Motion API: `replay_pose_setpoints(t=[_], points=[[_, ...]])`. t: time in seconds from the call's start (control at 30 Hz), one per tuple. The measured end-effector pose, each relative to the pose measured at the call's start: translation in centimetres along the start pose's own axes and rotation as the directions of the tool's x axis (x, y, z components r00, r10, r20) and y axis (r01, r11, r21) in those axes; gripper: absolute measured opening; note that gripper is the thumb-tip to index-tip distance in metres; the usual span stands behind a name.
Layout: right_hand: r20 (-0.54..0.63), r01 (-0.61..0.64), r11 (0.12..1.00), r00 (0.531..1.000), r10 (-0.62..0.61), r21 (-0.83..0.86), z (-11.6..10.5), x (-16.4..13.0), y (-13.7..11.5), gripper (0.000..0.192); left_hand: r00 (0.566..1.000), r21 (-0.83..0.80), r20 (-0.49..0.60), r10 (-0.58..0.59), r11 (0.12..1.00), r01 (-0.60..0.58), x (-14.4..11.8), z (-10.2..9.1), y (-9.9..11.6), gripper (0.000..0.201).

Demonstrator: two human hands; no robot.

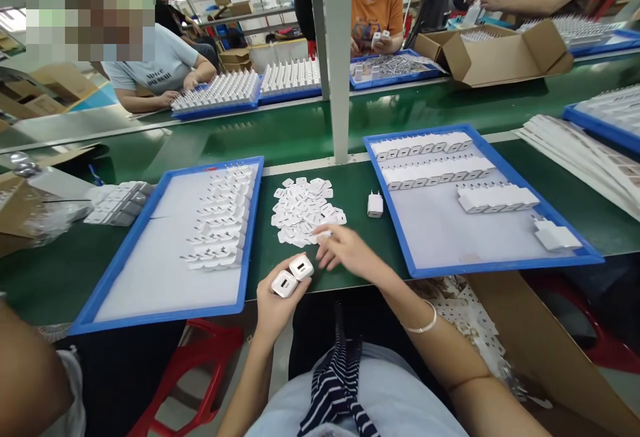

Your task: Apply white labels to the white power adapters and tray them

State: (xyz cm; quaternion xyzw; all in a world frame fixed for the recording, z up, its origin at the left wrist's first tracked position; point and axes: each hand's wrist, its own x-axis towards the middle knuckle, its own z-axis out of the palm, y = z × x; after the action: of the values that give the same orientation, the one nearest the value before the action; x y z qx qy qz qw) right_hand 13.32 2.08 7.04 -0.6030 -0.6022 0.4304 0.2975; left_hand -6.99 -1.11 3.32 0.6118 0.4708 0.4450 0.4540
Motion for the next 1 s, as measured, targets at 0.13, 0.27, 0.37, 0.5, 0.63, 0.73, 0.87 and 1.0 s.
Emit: replay_pose_setpoints(t=[0.13,0.27,0.37,0.5,0.63,0.73,0.87,1.0], points=[[-0.283,-0.147,0.978,0.954,0.100,-0.149,0.1,4.4,2.1,0.012,0.991,-0.401,0.007,-0.133,0.907,0.125,0.2,0.1,1.1,0.040],[-0.351,-0.184,0.961,0.931,0.102,-0.209,0.8,5.8,2.9,0.023,0.982,-0.422,-0.047,-0.184,0.895,0.148,0.6,0.1,1.6,0.042],[-0.350,-0.170,0.966,0.932,0.093,-0.196,0.6,5.7,3.2,0.022,0.978,-0.402,-0.023,-0.206,0.898,0.179,0.7,-0.1,1.7,0.046],[-0.342,-0.161,0.981,0.933,0.114,-0.113,-0.7,5.6,4.1,0.015,0.977,-0.383,-0.035,-0.211,0.905,0.182,0.8,-0.4,2.0,0.042],[-0.314,-0.104,0.995,0.944,0.100,0.004,-1.6,5.2,4.4,0.015,0.975,-0.327,0.038,-0.217,0.920,0.217,1.1,-0.1,1.7,0.043],[-0.248,-0.024,0.995,0.968,0.048,0.099,-2.0,4.1,3.9,0.022,0.985,-0.215,0.109,-0.130,0.965,0.152,1.7,0.9,1.2,0.039],[-0.101,0.060,0.988,0.994,-0.046,0.146,-3.1,2.0,2.6,0.027,0.980,-0.128,0.199,0.019,0.992,0.006,2.9,2.6,1.0,0.033],[0.079,0.110,0.993,0.990,-0.113,0.044,-4.8,0.8,1.1,0.017,0.925,-0.055,0.366,0.097,0.995,-0.083,4.1,4.0,1.2,0.037]])
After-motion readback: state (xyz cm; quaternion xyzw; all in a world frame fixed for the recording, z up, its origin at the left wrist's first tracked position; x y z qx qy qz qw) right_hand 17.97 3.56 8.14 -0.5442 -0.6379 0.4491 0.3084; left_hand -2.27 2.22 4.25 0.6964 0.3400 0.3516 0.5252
